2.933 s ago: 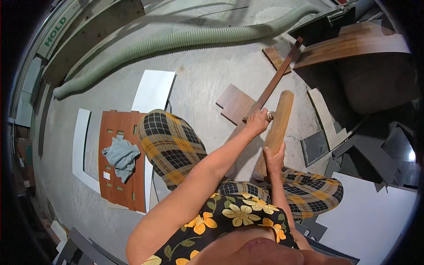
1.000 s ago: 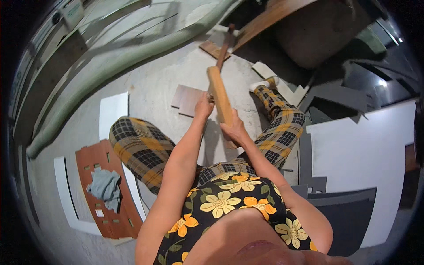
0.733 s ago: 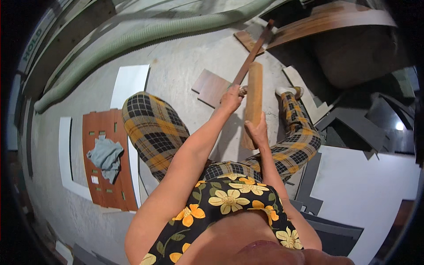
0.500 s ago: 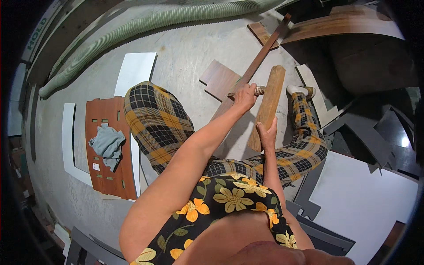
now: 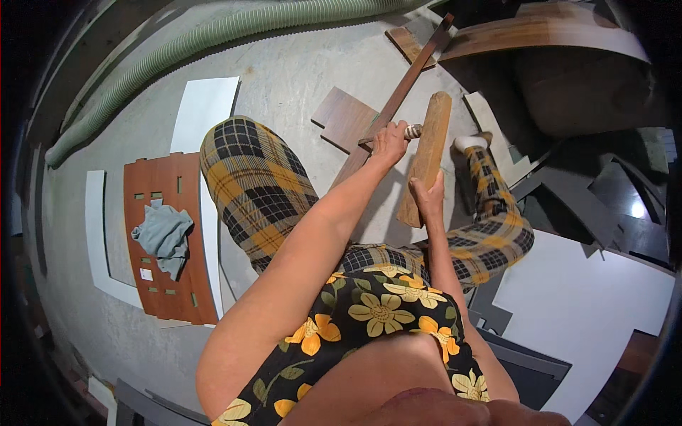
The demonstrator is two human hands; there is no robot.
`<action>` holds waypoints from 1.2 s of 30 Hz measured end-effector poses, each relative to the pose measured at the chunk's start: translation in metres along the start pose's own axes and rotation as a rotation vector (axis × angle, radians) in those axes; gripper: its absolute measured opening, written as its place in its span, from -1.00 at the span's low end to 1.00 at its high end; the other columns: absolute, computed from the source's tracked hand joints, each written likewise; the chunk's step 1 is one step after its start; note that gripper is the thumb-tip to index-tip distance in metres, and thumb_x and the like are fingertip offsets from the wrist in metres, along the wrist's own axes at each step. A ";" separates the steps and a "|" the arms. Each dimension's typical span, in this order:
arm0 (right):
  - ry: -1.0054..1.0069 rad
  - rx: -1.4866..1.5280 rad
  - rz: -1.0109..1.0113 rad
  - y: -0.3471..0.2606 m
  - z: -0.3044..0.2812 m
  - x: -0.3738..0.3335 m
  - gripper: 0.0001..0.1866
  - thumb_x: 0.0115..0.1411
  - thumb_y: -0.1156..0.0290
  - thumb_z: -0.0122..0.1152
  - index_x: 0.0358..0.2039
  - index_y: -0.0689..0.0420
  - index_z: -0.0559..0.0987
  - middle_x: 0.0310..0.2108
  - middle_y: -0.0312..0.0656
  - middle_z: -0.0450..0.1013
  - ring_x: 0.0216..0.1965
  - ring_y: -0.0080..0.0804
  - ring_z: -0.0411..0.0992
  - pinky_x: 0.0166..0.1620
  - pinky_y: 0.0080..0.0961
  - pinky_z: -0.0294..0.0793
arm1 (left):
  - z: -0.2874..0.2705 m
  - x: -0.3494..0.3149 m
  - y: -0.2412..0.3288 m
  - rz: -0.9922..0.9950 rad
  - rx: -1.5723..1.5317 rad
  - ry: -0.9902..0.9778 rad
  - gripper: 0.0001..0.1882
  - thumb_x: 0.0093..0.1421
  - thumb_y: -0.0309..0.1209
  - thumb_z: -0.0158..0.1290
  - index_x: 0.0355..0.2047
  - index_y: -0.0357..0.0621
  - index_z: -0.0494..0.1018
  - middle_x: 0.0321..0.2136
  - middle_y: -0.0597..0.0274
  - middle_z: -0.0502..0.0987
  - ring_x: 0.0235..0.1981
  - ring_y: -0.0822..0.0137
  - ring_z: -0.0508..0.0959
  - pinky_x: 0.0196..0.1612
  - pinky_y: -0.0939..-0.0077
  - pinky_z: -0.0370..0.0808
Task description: Using a wooden mallet and chisel to adjust wood joints and assemble furniture components.
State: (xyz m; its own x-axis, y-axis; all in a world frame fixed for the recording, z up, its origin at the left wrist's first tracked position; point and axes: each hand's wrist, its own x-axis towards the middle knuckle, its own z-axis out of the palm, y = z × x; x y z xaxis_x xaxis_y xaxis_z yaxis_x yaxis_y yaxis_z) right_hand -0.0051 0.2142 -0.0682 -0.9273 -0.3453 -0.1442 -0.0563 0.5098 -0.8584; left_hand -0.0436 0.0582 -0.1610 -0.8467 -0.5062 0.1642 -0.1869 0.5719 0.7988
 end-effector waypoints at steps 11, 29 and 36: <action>0.001 0.187 0.129 -0.020 -0.001 -0.001 -0.55 0.07 0.40 0.23 -0.05 0.20 0.31 -0.21 -0.18 0.40 -0.27 -0.50 0.42 -0.20 -0.55 0.45 | 0.003 0.001 0.013 0.009 0.040 0.111 -0.79 0.03 -0.42 0.11 -0.31 -0.10 0.36 -0.43 -0.02 0.44 -0.41 -0.09 0.53 -0.37 0.01 0.45; 0.055 0.160 -0.061 -0.002 0.002 -0.002 -0.46 0.07 0.42 0.23 0.04 0.25 0.27 -0.18 -0.08 0.41 -0.16 -0.34 0.40 -0.06 -0.41 0.39 | 0.008 0.027 0.015 0.046 -0.128 0.048 -0.66 0.02 -0.53 0.08 -0.14 -0.06 0.37 -0.23 0.00 0.49 -0.26 -0.10 0.49 -0.19 0.05 0.42; 0.051 0.107 -0.059 0.001 0.003 0.002 -0.45 0.06 0.39 0.24 0.03 0.25 0.27 -0.16 -0.06 0.40 -0.14 -0.29 0.39 -0.03 -0.38 0.37 | 0.004 0.027 0.017 0.058 -0.118 0.103 -0.64 0.02 -0.55 0.07 -0.13 -0.07 0.35 -0.23 0.00 0.48 -0.26 -0.10 0.49 -0.19 0.04 0.41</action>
State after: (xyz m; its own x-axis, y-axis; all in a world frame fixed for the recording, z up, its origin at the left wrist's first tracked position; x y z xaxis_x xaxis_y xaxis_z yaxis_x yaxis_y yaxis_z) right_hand -0.0055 0.2116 -0.0706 -0.9414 -0.3302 -0.0689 -0.0741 0.4016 -0.9128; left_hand -0.0718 0.0564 -0.1456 -0.7975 -0.5415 0.2661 -0.0740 0.5255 0.8476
